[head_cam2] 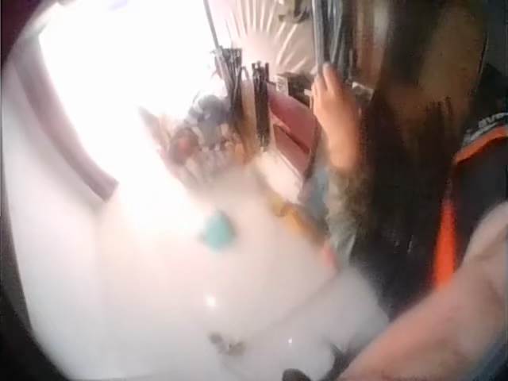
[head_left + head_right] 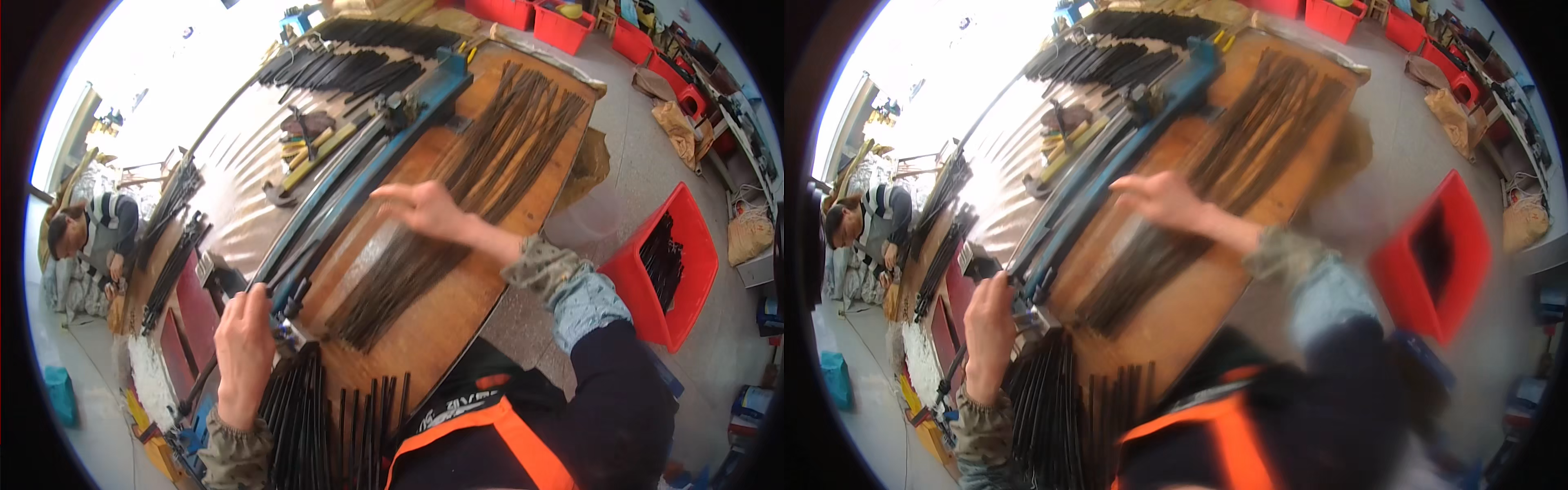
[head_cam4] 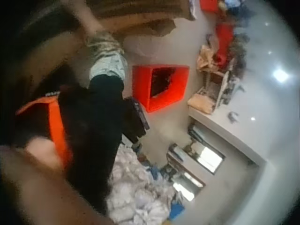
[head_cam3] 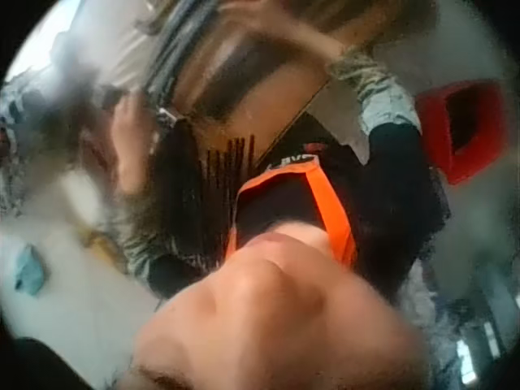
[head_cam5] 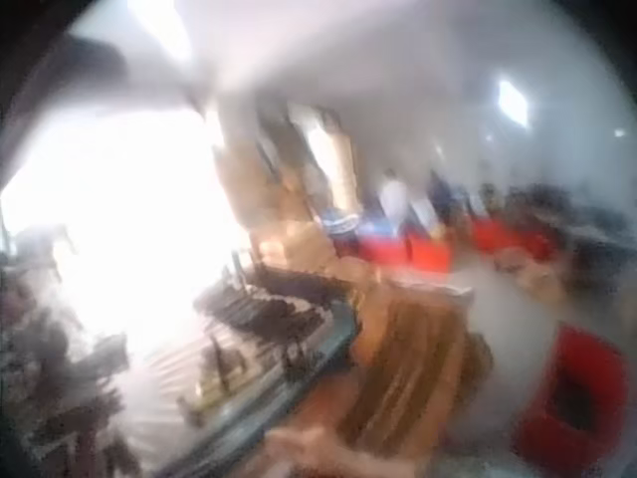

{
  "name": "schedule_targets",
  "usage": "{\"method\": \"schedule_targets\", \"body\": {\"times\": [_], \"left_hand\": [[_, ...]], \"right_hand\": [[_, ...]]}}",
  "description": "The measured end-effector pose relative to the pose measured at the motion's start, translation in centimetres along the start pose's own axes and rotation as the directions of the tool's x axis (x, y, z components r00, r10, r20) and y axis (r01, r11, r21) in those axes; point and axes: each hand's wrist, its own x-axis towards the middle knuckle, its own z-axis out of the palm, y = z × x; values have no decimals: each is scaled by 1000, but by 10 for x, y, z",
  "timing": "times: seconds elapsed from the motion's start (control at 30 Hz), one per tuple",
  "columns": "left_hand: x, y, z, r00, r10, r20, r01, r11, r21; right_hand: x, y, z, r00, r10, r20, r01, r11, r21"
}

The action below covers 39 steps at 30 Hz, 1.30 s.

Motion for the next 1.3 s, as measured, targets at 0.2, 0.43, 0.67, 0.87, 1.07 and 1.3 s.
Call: {"method": "schedule_targets", "body": {"times": [0.2, 0.43, 0.67, 0.87, 1.07, 1.3], "left_hand": [[43, -7, 40, 975, 198, 101, -199, 980, -1], [59, -7, 53, 968, 176, 179, -164, 983, -78], [48, -8, 49, 983, 109, 148, -96, 991, -91], [19, -6, 23, 989, 112, 100, -104, 991, -87], [-10, -33, 5, 997, 14, 70, -13, 1000, -25], [-75, -106, -49, 950, -233, -205, 242, 970, 16]], "right_hand": [[17, 80, -5, 991, -106, 75, 118, 977, -175], [38, 92, -32, 1000, -7, -31, -6, 916, -401], [28, 42, 0, 962, -233, -143, 224, 971, -80], [25, -51, 26, 970, -233, -63, 223, 965, -140], [23, -53, 46, 953, -294, -69, 302, 937, 176], [30, -25, 43, 991, -136, 6, 136, 984, -113]]}}
